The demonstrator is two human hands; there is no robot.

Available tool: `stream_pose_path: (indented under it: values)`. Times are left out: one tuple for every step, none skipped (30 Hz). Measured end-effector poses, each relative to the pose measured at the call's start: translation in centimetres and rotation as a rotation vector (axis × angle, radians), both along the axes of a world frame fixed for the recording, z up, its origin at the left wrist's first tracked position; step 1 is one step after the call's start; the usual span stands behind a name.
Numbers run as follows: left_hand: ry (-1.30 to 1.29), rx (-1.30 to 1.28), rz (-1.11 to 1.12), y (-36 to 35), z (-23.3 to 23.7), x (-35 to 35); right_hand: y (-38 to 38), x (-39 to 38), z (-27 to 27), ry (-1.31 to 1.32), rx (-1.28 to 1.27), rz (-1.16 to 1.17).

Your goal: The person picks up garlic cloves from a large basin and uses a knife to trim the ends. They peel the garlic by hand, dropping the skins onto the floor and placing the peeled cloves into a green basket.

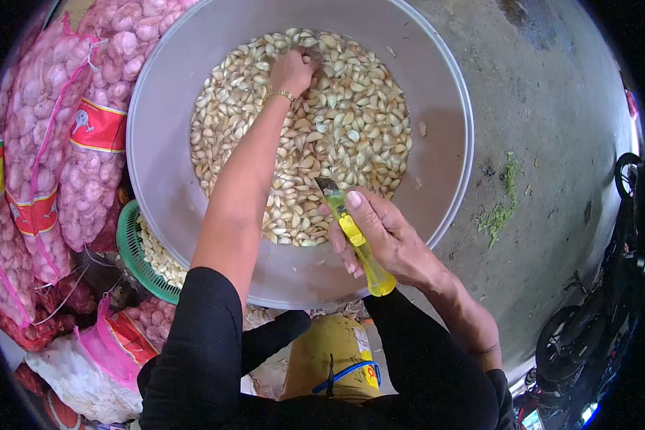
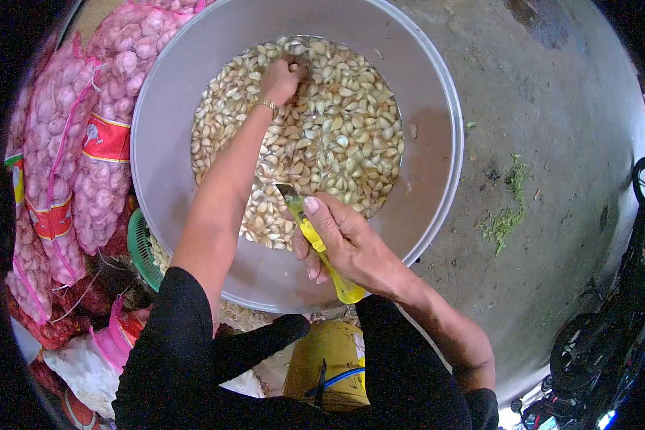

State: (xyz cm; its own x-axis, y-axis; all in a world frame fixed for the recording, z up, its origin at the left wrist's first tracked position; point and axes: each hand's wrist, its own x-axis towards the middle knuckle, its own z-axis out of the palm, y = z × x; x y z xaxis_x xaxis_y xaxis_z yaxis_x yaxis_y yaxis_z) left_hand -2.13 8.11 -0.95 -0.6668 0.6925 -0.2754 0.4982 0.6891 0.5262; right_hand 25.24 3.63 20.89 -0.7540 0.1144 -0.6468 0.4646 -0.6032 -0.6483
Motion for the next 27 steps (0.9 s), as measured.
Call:
stream_pose_path:
  values:
    - [0.014,0.028,0.009,-0.2,-0.5,0.0,0.0,-0.1,-0.1,0.001,-0.001,0.002]
    - [0.028,0.056,0.018,-0.4,-1.0,0.1,0.1,0.0,-0.3,0.018,0.009,-0.006]
    - [0.028,0.054,0.019,-0.8,-1.4,-0.1,0.1,0.0,-0.5,0.035,0.019,-0.016]
    - [-0.137,0.126,0.040,-1.2,-1.8,-0.6,0.1,0.2,-0.7,0.035,0.017,-0.016]
    - [-0.301,0.199,0.059,-1.6,-2.1,-1.1,0.1,0.4,-0.9,0.037,0.031,0.003]
    - [-0.300,0.198,0.057,-2.1,-1.7,-1.2,0.2,0.5,-0.9,0.040,0.045,0.022]
    - [-0.585,0.313,0.124,-2.8,-1.0,-1.0,0.1,0.6,-0.8,0.042,0.046,0.022]
    - [-0.871,0.427,0.191,-3.4,-0.3,-0.9,0.0,0.6,-0.6,0.038,0.041,0.023]
    - [-0.869,0.427,0.190,-4.0,-0.3,-1.2,-0.1,0.6,-0.5,0.034,0.036,0.024]
    - [-1.081,0.537,0.184,-4.7,-0.4,-1.5,-0.1,0.6,-0.5,0.035,0.034,0.024]
    - [-1.294,0.647,0.176,-5.2,-0.6,-1.7,-0.2,0.6,-0.5,0.050,0.043,0.024]
    - [-1.368,0.701,0.106,-5.5,-0.2,-1.7,-0.2,0.7,-0.5,0.065,0.053,0.024]
    - [-1.367,0.701,0.108,-5.6,-0.1,-1.6,-0.2,0.7,-0.5,0.066,0.051,0.025]
    - [-1.407,0.696,0.111,-5.6,0.2,-1.5,-0.2,0.6,-0.5,0.051,0.077,0.028]
    - [-1.447,0.691,0.113,-5.6,0.1,-1.5,-0.1,0.6,-0.5,0.037,0.104,0.032]
    - [-1.446,0.691,0.113,-5.5,0.1,-1.5,-0.1,0.5,-0.4,0.038,0.105,0.032]
    - [-1.489,0.698,0.140,-5.3,0.0,-1.4,0.0,0.5,-0.2,0.030,0.112,0.031]
    - [-1.532,0.706,0.168,-5.1,0.2,-1.1,0.1,0.4,-0.2,0.022,0.119,0.031]
    - [-1.533,0.707,0.169,-4.8,0.2,-0.7,0.1,0.4,-0.2,0.022,0.119,0.032]
    - [-1.587,0.786,0.196,-4.5,0.3,-0.2,0.1,0.4,-0.2,0.015,0.127,0.037]
    - [-1.640,0.865,0.223,-4.3,0.4,0.1,0.1,0.3,-0.3,0.007,0.135,0.041]
    - [-1.639,0.865,0.223,-4.3,0.6,0.3,0.2,0.4,-0.3,0.007,0.134,0.042]
    - [-1.646,0.885,0.238,-4.3,0.8,0.5,0.2,0.4,-0.4,0.008,0.138,0.047]
    - [-1.652,0.905,0.252,-4.3,0.7,0.5,0.3,0.5,-0.4,0.009,0.143,0.052]
    - [-1.653,0.904,0.251,-4.3,0.3,0.5,0.3,0.5,-0.4,0.009,0.143,0.051]
    - [-1.615,0.868,0.239,-4.2,-0.2,0.4,0.4,0.6,-0.5,0.010,0.145,0.047]
    - [-1.578,0.831,0.228,-4.1,-0.6,0.3,0.5,0.7,-0.5,0.010,0.146,0.042]
